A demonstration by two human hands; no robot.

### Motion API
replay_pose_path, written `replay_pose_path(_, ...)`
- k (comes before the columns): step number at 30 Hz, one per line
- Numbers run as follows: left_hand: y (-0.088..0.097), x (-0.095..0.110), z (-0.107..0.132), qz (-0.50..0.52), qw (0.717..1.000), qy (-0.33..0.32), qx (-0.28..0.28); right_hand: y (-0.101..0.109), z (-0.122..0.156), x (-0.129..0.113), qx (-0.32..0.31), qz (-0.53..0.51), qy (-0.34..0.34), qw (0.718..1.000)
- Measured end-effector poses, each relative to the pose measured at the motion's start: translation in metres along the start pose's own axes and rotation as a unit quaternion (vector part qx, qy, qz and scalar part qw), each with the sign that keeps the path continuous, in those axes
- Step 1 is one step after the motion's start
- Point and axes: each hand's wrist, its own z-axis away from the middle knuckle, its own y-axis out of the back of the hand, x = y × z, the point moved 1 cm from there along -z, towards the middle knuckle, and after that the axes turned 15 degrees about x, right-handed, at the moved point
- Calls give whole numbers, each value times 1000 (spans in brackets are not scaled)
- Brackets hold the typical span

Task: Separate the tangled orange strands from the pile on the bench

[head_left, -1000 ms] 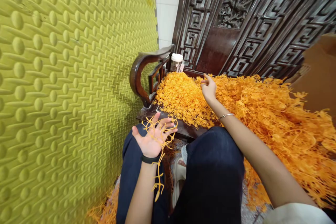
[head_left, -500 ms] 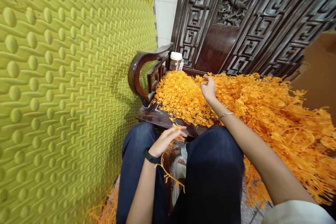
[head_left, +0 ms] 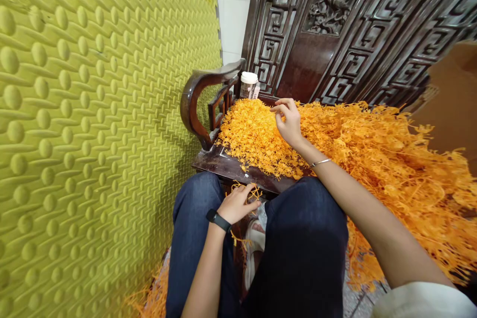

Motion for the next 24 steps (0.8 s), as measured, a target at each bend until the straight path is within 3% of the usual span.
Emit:
replay_pose_path(7,22,16,15,21,999,-6,-34,1,2,7,8,-19,-2,1000)
replay_pose_path(12,18,22,17,-101,994,37,16,2,3,13,-17,-44,-1,999)
replay_pose_path(15,1,16,9,-162,985,38,-36,4,3,11,-36,-64,8,997)
replay_pose_path(19,-34,-7,-6,-211,966,91,-119,7,1,8,-71,-69,17,995)
replay_pose_path(24,-84,-24,-22,-222,948,117,-199,13,-2,28,-83,30,-27,996)
